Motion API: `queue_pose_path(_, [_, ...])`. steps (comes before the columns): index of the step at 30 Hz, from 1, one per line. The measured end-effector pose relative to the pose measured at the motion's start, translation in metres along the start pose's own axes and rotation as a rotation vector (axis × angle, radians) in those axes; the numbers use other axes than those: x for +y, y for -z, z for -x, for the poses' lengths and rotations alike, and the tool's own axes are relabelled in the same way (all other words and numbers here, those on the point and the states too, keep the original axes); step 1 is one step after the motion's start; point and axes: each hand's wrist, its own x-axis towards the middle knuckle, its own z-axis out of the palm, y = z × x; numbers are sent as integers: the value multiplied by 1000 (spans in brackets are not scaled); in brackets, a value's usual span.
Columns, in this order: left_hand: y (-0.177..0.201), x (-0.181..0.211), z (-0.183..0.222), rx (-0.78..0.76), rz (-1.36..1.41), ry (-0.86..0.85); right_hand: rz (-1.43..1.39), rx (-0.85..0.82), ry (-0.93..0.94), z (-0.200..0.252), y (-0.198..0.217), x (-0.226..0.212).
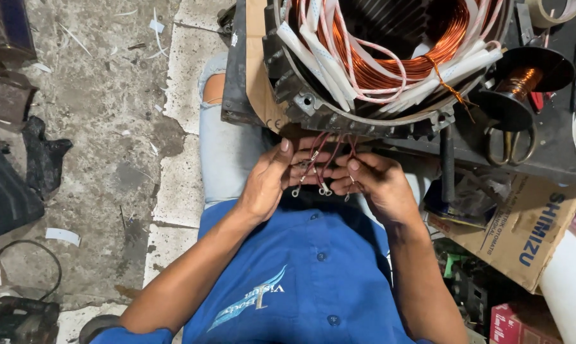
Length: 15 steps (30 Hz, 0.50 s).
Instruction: Securing and insulating internal wiring of an electric motor stator using plastic sleeves and adhesive.
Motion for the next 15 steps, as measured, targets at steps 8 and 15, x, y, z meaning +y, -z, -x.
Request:
queue_pose_path(8, [0, 6, 17, -13, 206, 100, -151, -123, -85, 3, 13, 1])
queue_pose_path(15, [0, 3, 19, -13, 228, 123, -162, -131, -76, 1, 20, 8])
